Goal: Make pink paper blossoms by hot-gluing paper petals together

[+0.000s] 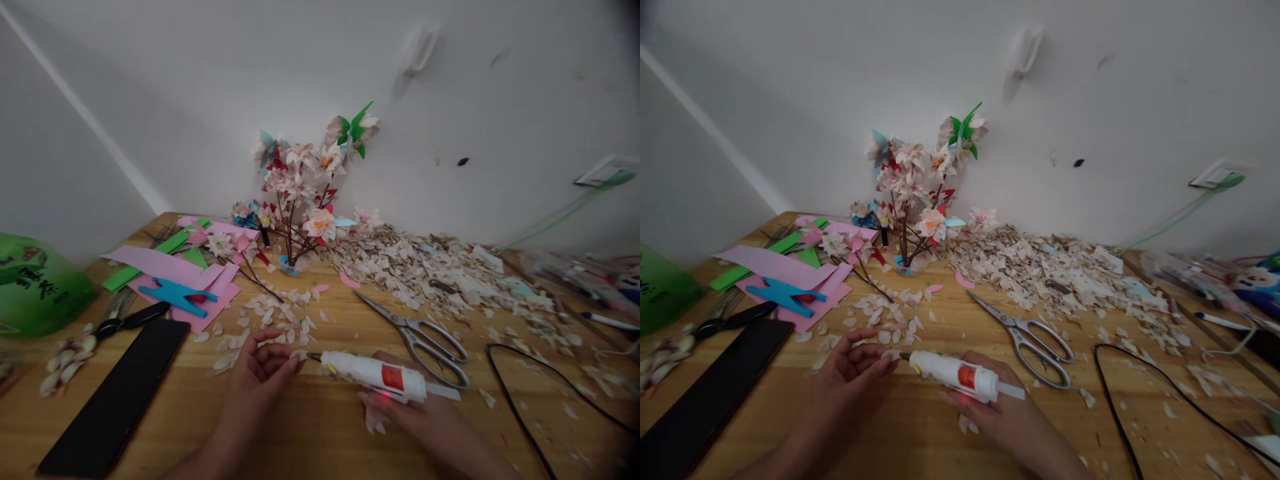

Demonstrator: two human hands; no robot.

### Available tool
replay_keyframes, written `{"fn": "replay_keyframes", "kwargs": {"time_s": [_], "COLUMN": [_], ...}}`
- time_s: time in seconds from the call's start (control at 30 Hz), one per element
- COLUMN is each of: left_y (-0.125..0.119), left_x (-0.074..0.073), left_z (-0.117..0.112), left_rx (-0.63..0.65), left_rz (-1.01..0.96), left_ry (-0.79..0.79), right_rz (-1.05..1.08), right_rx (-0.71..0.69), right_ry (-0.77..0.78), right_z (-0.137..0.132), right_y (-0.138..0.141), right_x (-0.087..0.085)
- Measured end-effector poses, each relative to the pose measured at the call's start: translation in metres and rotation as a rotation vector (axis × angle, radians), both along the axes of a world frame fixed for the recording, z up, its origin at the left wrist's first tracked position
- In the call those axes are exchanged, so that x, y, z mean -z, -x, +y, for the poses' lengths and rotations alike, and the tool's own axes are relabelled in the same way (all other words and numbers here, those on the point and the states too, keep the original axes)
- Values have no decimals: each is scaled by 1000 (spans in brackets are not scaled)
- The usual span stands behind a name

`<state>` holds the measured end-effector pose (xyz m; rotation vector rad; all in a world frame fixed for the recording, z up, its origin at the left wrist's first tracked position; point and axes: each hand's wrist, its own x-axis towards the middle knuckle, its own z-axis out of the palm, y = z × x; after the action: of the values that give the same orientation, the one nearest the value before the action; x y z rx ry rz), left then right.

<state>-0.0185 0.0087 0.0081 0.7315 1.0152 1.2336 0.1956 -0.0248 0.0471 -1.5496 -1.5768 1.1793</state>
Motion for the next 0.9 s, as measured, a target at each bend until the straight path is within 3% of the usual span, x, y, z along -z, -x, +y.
{"fn": "replay_keyframes", "kwargs": {"time_s": [0.23,0.47,0.7,0.8,0.9], "left_y": [-1,0,2,4,4], "left_x": [1,-3,-3,-4,-5], "left_z": [-1,0,4,4,4], "left_rx": [13,23,-10,-17,-27], "left_rz": [-26,-34,-49,-75,-92], "left_ry": [0,-8,0,18,28], "right_rz": [31,-148,-235,-201,-202], "right_rx": [-82,99,119,184,418], "right_ry": [31,-96,-67,-200,-502], "right_z": [7,25,43,42,31], "right_y": [-7,-29,-43,-45,-53], "right_x": [8,17,34,29,14]}}
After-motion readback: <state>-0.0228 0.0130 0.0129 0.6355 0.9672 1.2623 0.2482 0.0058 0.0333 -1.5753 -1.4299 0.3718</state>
